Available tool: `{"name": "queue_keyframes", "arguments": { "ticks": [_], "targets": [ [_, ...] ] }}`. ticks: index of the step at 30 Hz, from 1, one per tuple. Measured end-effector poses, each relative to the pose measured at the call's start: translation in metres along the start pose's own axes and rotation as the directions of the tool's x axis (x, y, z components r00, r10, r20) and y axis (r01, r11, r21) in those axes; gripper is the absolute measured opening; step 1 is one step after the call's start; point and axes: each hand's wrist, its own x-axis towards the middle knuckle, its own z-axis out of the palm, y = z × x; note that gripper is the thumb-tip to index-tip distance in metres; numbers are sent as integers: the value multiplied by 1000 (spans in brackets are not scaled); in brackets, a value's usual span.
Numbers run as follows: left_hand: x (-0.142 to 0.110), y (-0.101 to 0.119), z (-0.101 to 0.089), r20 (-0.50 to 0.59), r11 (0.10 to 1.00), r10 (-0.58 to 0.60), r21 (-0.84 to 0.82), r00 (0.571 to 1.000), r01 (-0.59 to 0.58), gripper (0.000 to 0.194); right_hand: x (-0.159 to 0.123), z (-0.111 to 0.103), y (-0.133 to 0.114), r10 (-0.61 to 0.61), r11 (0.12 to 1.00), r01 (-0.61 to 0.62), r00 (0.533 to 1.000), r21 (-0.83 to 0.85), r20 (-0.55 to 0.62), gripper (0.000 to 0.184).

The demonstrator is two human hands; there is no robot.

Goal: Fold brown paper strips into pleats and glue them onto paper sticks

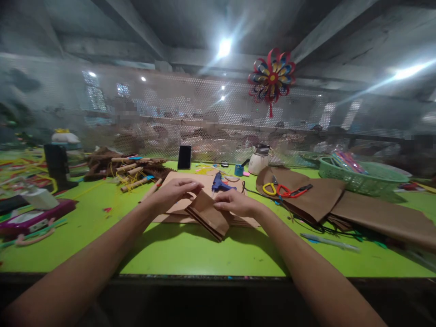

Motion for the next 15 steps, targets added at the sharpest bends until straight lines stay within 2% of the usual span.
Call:
{"name": "queue_keyframes", "arguments": {
  "ticks": [2, 5, 8, 12, 15],
  "targets": [
    [1, -1, 7, 26, 970, 46, 237, 999, -51, 35, 3, 2, 0, 8, 996, -8, 1000, -85, -6, 32],
    [2, -4, 16, 31, 896, 121, 426, 992, -123, 33, 8, 8, 0, -5, 993, 3, 1000, -121, -14, 32],
    [3, -10, 15, 43, 859, 111, 498, 993, -118, 28, 15, 14, 7, -7, 985, -5, 998, -171, -68, 30],
    [2, -20, 8, 7, 857, -41, 515, 999, 32, 29, 22, 24, 25, 13, 969, -64, 977, -238, -211, 25],
    [-1, -27, 9, 11, 849, -105, 521, 994, 84, 26, 23, 31, 33, 53, 963, -115, 968, -244, -245, 22]
  ]
}}
